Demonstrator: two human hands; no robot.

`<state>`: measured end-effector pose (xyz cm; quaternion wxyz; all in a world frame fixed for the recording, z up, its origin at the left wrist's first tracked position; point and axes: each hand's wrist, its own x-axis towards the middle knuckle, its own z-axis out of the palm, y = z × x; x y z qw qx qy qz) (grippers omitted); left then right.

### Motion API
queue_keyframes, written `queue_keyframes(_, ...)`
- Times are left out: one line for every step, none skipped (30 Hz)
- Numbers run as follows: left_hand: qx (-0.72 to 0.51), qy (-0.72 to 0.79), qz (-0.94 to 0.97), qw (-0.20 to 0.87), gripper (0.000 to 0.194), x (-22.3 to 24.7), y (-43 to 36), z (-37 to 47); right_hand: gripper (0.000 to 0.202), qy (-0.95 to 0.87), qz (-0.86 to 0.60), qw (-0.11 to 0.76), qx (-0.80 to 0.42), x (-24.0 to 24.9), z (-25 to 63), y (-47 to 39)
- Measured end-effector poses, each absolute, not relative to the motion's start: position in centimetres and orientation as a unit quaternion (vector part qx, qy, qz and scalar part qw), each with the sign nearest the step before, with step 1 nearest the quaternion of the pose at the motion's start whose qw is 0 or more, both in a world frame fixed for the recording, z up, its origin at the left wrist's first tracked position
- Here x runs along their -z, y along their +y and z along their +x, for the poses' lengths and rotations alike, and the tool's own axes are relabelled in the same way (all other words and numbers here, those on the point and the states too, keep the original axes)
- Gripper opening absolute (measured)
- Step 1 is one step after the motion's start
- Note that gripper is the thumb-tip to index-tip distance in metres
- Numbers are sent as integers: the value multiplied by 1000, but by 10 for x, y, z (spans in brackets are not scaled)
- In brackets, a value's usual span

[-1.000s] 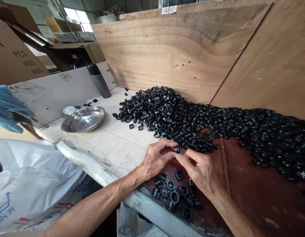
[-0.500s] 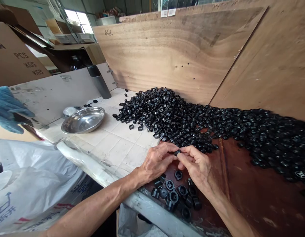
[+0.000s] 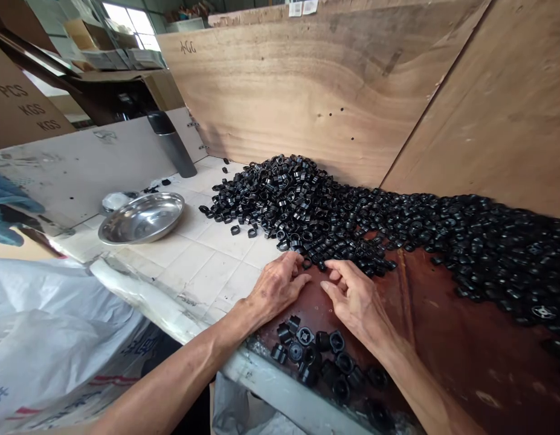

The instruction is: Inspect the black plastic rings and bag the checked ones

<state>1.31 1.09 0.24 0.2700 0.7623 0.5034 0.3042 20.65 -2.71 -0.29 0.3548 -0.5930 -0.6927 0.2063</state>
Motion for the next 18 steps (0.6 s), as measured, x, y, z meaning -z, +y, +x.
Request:
queue_keyframes(-305, 501, 772, 243, 27, 4, 14, 16, 37, -711, -583, 347, -189, 6, 206, -26)
queue_keyframes(-296, 497, 785, 224, 32, 9, 16, 18, 41, -727, -573, 334, -177, 9, 206, -24)
queue_keyframes(-281, 495, 795, 211, 30, 12, 17, 20, 41, -739, -567, 322, -169, 12, 205, -23)
queue_keyframes(-267, 497, 801, 201, 24, 15, 18, 22, 39, -747, -563, 315, -162, 14, 205, -23)
queue_keyframes(-258, 500, 804, 194, 17, 15, 18, 23, 35, -749, -562, 314, -156, 15, 205, -22)
queue_keyframes(-255, 502, 804, 191, 11, 15, 17, 23, 31, -748, -563, 317, -150, 15, 206, -21)
queue_keyframes(-256, 501, 804, 193, 9, 15, 16, 23, 28, -745, -566, 322, -143, 16, 206, -21)
queue_keyframes(-261, 495, 804, 199, 8, 14, 14, 22, 26, -743, -568, 326, -137, 16, 206, -21)
queue_keyframes(-269, 486, 805, 206, 6, 13, 13, 21, 23, -745, -565, 328, -132, 16, 206, -20)
queue_keyframes(-278, 475, 807, 215, 5, 13, 11, 21, 21, -752, -558, 327, -127, 16, 206, -19)
queue_keyframes(-286, 464, 808, 223, 4, 12, 10, 20, 19, -762, -548, 322, -124, 16, 205, -19)
queue_keyframes(-292, 453, 809, 232, 3, 12, 9, 20, 17, -774, -536, 314, -122, 17, 205, -18)
queue_keyframes(-297, 445, 810, 241, 4, 11, 9, 19, 15, -785, -526, 304, -120, 18, 205, -17)
queue_keyframes(-298, 439, 810, 250, 6, 10, 8, 20, 14, -792, -521, 294, -119, 19, 205, -16)
queue_keyframes(-298, 435, 809, 260, 7, 9, 8, 20, 15, -795, -521, 288, -118, 20, 206, -16)
queue_keyframes(-297, 432, 807, 272, 8, 8, 7, 21, 16, -793, -524, 286, -117, 21, 207, -15)
queue_keyframes(-296, 433, 801, 288, 9, 6, 7, 21, 18, -791, -529, 287, -116, 21, 208, -16)
queue_keyframes(-297, 437, 791, 307, 12, 5, 6, 22, 20, -786, -532, 292, -117, 21, 209, -16)
